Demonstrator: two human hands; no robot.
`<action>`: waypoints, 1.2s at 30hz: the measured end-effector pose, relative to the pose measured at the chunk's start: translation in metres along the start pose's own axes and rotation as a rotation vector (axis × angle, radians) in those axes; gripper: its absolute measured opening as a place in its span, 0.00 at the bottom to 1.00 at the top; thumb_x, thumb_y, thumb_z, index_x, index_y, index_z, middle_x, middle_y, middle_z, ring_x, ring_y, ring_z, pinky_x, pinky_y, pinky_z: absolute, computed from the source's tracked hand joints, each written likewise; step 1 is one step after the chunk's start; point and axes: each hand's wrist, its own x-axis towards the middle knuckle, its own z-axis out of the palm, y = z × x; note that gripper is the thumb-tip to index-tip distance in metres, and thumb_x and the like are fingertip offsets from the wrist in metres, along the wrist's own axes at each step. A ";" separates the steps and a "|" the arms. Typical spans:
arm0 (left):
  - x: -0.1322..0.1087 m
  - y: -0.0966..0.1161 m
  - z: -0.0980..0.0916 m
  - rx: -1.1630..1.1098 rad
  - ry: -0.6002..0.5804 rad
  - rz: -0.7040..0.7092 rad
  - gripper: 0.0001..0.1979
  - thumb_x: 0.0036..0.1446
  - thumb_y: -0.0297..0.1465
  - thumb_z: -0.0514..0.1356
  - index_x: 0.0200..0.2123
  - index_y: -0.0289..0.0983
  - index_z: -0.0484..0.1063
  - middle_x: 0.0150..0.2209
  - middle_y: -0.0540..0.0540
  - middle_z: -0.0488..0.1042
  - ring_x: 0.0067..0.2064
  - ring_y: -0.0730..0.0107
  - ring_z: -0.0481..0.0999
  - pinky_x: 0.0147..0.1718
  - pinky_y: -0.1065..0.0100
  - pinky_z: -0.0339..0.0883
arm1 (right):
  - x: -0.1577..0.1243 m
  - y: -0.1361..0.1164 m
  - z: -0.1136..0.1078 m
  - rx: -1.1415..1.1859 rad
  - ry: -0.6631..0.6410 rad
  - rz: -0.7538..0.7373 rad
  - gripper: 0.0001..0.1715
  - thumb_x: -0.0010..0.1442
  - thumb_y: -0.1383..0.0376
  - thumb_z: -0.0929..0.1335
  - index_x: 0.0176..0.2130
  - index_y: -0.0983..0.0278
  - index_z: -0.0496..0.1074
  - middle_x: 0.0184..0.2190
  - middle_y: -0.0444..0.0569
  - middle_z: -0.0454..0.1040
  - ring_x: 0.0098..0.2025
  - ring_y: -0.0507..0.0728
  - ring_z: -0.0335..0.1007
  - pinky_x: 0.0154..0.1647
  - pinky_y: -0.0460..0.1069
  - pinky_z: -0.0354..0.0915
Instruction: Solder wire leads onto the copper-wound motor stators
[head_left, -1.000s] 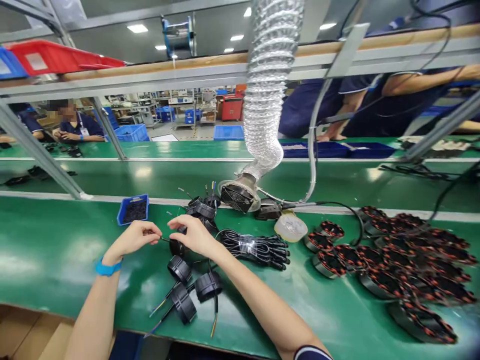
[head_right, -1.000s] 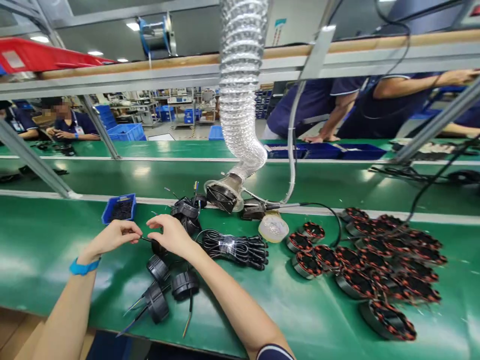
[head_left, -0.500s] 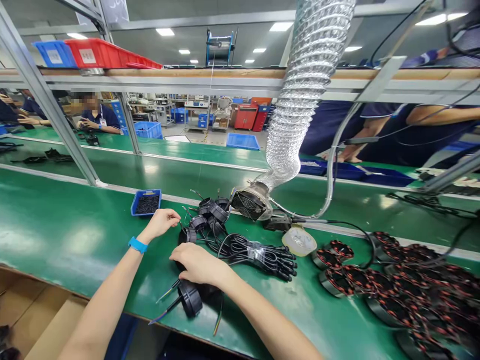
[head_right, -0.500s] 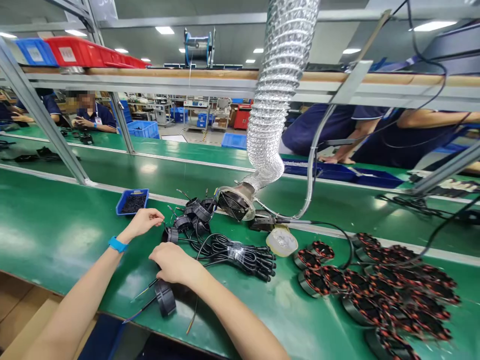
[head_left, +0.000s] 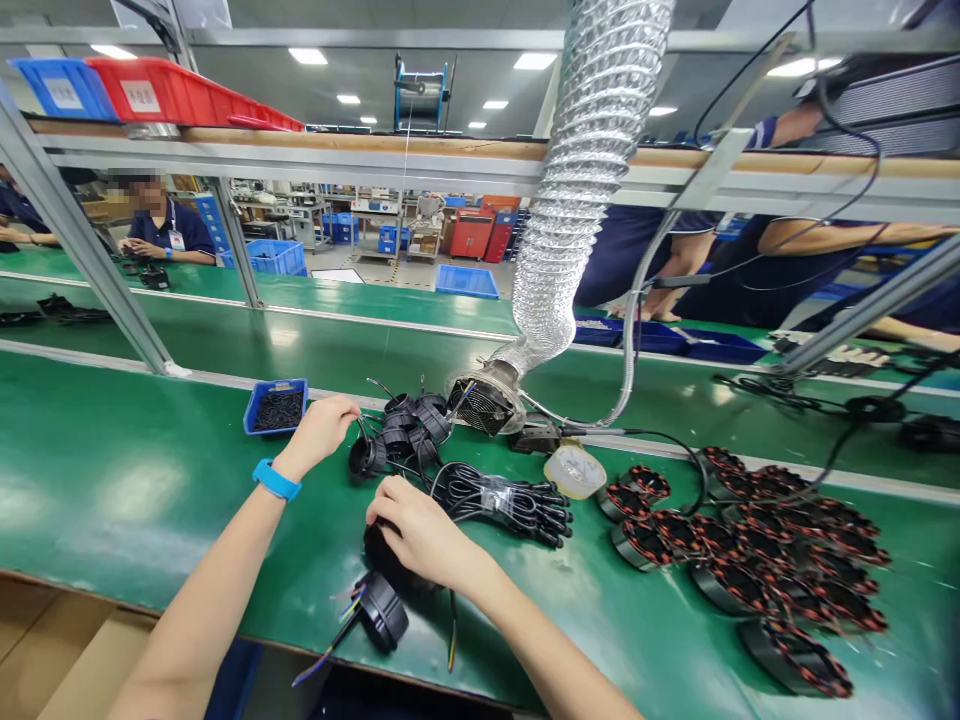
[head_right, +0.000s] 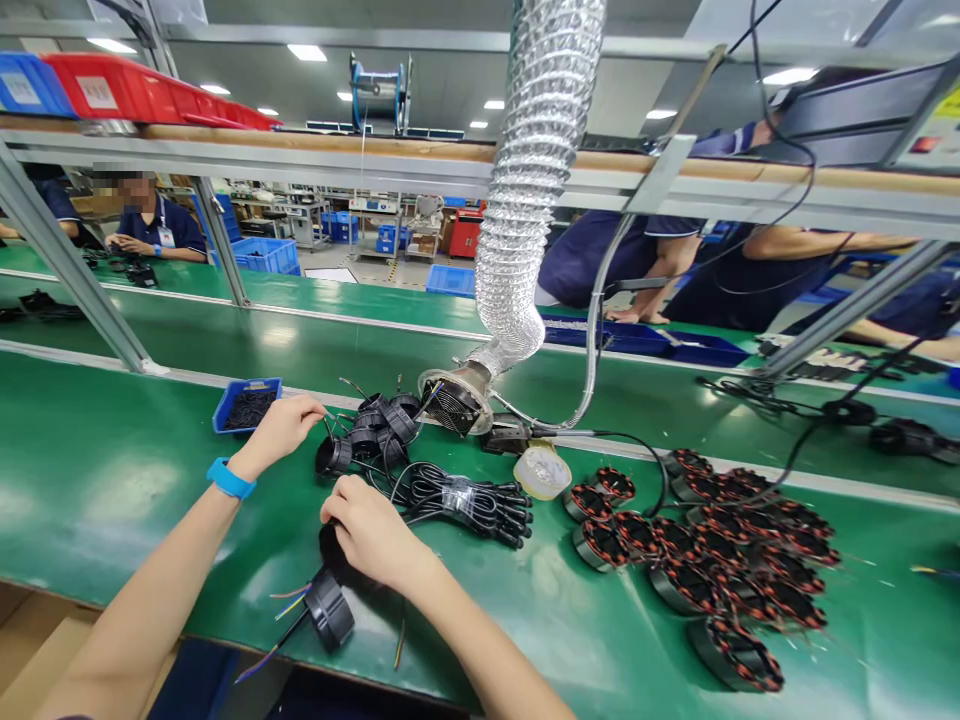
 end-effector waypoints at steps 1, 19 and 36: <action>0.000 0.002 -0.002 0.037 -0.015 0.021 0.12 0.61 0.26 0.53 0.36 0.36 0.77 0.38 0.41 0.79 0.40 0.58 0.77 0.43 0.61 0.68 | -0.004 0.003 0.001 0.020 0.051 0.012 0.16 0.59 0.78 0.63 0.42 0.63 0.72 0.40 0.49 0.69 0.44 0.55 0.63 0.44 0.49 0.64; -0.037 -0.043 -0.025 -0.449 0.304 -0.317 0.20 0.57 0.42 0.59 0.46 0.33 0.74 0.50 0.38 0.75 0.49 0.58 0.75 0.50 0.61 0.69 | -0.026 0.046 0.027 0.014 0.646 0.144 0.30 0.60 0.78 0.57 0.51 0.56 0.75 0.45 0.53 0.67 0.48 0.58 0.63 0.48 0.57 0.65; -0.022 -0.120 -0.005 0.343 -0.002 -0.549 0.09 0.57 0.33 0.60 0.36 0.37 0.79 0.43 0.37 0.78 0.44 0.55 0.76 0.44 0.64 0.67 | -0.010 -0.008 -0.006 -0.105 -0.158 -0.223 0.13 0.59 0.76 0.66 0.37 0.62 0.77 0.50 0.50 0.69 0.53 0.59 0.60 0.55 0.54 0.59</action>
